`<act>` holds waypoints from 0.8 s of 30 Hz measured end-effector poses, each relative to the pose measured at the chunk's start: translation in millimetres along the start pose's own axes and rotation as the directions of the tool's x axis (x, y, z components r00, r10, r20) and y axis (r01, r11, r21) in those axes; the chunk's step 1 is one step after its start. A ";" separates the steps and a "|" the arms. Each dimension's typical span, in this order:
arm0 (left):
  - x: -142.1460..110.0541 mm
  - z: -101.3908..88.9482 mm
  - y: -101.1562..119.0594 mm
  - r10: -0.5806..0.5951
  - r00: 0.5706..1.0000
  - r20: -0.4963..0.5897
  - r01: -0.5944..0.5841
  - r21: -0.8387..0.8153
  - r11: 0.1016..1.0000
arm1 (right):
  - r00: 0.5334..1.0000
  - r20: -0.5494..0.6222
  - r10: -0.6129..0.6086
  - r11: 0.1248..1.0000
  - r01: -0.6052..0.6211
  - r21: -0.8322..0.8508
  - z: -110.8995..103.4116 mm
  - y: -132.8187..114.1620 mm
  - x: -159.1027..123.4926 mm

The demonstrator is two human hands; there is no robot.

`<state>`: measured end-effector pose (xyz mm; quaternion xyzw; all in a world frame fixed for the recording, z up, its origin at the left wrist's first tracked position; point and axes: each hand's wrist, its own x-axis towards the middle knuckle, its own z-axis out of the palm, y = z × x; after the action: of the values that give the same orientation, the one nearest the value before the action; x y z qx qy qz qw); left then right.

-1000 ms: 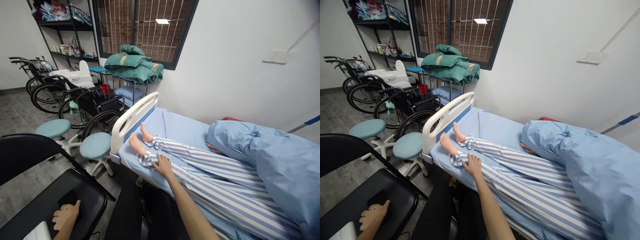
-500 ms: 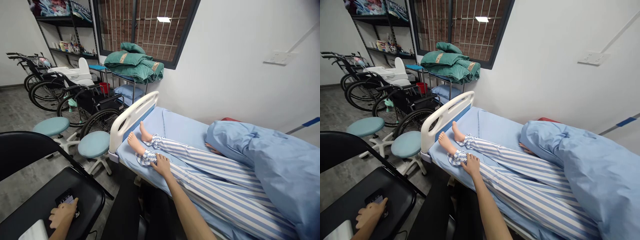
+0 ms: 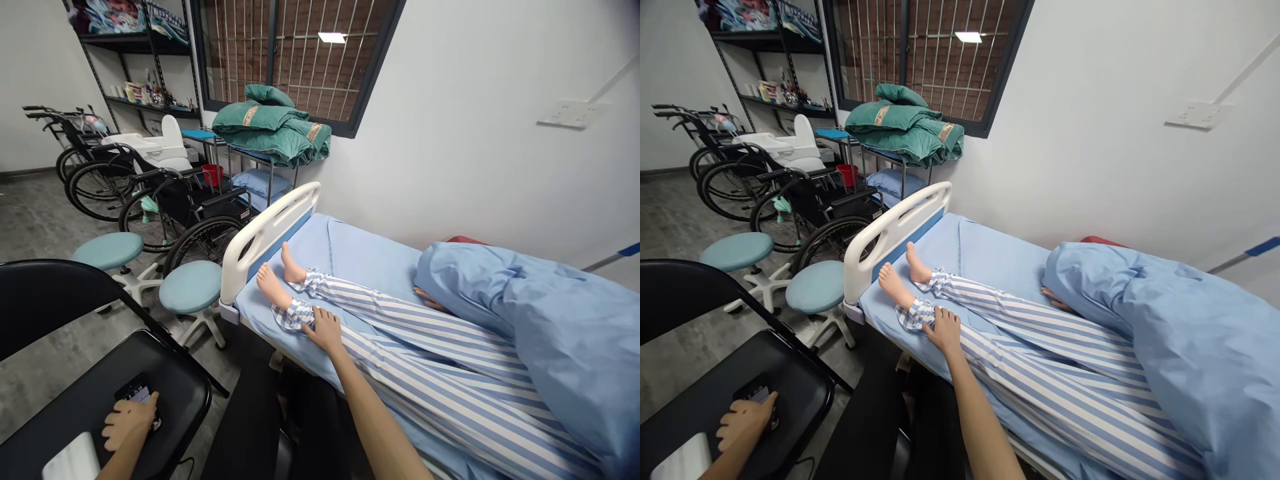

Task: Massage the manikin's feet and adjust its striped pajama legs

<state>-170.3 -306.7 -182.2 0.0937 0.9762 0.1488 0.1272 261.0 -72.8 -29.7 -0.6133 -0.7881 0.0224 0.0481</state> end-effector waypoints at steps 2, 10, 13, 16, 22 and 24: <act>-3.0 0.7 3.0 -0.071 0.997 -0.027 0.072 0.039 0.997 | 1.000 -0.003 -0.005 1.000 0.005 0.001 0.6 0.4 0.0; -61.1 -3.2 22.4 0.690 0.689 -0.219 -0.628 0.294 0.721 | 1.000 -0.002 -0.012 1.000 0.012 0.012 0.4 1.3 0.2; -97.7 4.4 36.4 0.864 0.467 -0.188 -0.840 0.212 0.500 | 1.000 -0.008 -0.009 1.000 0.010 0.020 0.1 1.2 -0.1; -149.6 15.8 52.2 0.914 0.353 -0.202 -0.932 0.010 0.362 | 1.000 -0.015 -0.014 0.999 0.015 0.047 -0.8 1.8 0.2; -291.8 -15.4 97.8 0.970 0.143 -0.199 -0.943 -0.326 0.072 | 0.991 -0.132 0.021 0.969 0.013 0.245 -9.5 1.4 -7.0; -337.4 -37.4 112.2 0.967 -0.016 -0.255 -0.917 -0.382 -0.116 | 0.959 -0.268 0.088 0.927 0.019 0.374 -14.4 -3.2 -14.8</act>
<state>156.2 -285.8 -38.1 0.7346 0.5391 0.4086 0.0530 263.1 -88.3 -15.9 -0.6037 -0.7436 0.0856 0.2743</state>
